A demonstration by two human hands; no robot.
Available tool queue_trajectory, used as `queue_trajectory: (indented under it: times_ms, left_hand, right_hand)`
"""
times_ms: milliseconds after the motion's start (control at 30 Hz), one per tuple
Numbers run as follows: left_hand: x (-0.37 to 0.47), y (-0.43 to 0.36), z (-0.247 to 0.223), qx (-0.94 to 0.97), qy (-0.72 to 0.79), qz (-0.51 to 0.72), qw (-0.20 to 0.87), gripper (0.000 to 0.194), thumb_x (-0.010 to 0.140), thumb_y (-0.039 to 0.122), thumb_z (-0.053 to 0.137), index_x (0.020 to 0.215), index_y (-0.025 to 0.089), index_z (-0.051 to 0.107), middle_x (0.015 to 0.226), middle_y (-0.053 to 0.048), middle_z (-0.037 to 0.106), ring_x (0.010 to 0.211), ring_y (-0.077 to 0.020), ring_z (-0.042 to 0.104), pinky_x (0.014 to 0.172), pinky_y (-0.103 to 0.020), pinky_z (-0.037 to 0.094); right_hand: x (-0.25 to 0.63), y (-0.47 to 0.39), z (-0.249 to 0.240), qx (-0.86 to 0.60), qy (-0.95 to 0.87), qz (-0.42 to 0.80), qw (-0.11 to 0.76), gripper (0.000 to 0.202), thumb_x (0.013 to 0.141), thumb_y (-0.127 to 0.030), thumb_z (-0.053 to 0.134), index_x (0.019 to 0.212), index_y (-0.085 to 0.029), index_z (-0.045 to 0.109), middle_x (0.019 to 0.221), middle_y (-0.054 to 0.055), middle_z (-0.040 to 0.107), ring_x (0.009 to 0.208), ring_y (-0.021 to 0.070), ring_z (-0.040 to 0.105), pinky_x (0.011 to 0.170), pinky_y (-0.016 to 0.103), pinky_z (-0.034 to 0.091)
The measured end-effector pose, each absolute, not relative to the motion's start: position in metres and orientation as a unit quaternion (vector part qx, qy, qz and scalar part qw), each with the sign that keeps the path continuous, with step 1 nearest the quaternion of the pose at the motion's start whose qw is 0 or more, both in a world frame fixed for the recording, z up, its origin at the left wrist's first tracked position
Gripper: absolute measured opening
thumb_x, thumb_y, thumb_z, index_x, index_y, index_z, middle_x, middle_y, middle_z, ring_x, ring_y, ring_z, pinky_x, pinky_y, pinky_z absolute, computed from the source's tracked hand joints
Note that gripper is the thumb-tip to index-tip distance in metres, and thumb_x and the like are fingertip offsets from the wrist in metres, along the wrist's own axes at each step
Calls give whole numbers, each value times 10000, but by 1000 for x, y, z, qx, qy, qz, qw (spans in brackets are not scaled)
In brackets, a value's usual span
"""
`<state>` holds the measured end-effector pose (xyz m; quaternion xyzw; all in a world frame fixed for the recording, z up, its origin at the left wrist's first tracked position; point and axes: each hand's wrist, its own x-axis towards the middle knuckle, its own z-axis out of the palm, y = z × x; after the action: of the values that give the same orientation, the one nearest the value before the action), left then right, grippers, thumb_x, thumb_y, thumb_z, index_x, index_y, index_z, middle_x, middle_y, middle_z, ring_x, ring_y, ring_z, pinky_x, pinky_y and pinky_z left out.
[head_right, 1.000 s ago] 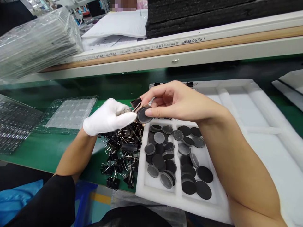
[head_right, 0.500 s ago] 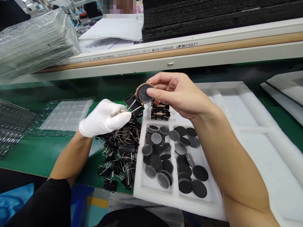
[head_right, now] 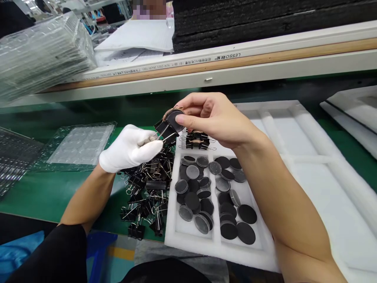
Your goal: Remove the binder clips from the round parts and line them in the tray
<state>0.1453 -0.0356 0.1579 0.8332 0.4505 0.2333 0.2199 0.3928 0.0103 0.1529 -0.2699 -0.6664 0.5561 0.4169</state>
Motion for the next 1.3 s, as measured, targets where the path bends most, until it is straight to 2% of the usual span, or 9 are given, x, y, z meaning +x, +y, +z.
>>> queue_trajectory:
  times_ms: [167,333,433,567,700,833,933,1167,1300]
  left_hand:
    - [135,-31,167,858,416,138,267,538,1061,557,424,661,208,508,589,27,446,569,-126,379,594,-294,316]
    - [131,-36,167,863,456,-11,218,604,921,671,659,581,218,449,501,43,370,485,-122,294,566,-314,219]
    - [134,-40,159,871,431,-68,226,548,890,593,715,577,220,465,497,49,379,474,-124,272,564,-321,199]
    - [132,-40,161,890,378,-37,252,498,948,429,635,550,209,433,523,46,332,515,-123,253,569,-329,203]
    - [123,-35,175,859,406,90,297,556,992,466,609,541,199,426,550,34,361,549,-107,298,565,-305,250]
    - [124,-35,175,783,475,280,288,538,1028,508,604,595,196,535,533,24,422,530,-103,336,517,-290,262]
    - [130,-36,168,744,500,350,272,513,1040,517,598,641,195,602,486,29,411,496,-105,349,485,-280,272]
    - [130,-34,169,782,480,243,315,623,996,551,598,527,207,374,528,21,374,538,-98,312,504,-288,266]
    - [135,-35,169,797,529,170,238,606,854,565,725,517,209,368,516,41,308,542,-92,274,523,-293,193]
  right_hand:
    - [391,12,157,-265,-573,617,470,326,828,-381,997,926,-192,750,1007,56,713,884,189,672,743,297,586]
    - [389,15,156,-259,-489,665,501,419,819,-429,1015,951,-206,686,1003,13,633,901,166,672,775,271,632]
    - [385,14,155,-273,-495,664,489,448,820,-455,1026,969,-201,688,1013,12,619,860,148,658,721,251,621]
    - [386,13,155,-265,-510,678,458,402,822,-426,1032,936,-180,735,925,18,624,798,147,648,658,249,599]
    - [397,13,157,-251,-623,653,350,362,849,-473,995,914,-190,778,923,65,699,831,204,689,649,288,566]
    - [396,12,160,-230,-756,564,241,355,817,-539,985,889,-226,832,1072,104,758,1190,338,694,832,361,603]
    - [387,9,161,-203,-780,540,244,370,804,-566,985,886,-232,849,1020,91,763,1188,342,692,927,405,596]
    - [385,5,161,-175,-791,543,223,324,859,-523,947,887,-213,858,938,65,746,870,233,679,765,338,560]
    - [389,8,160,-178,-817,510,201,227,890,-453,911,927,-233,867,971,43,743,818,203,642,699,316,497]
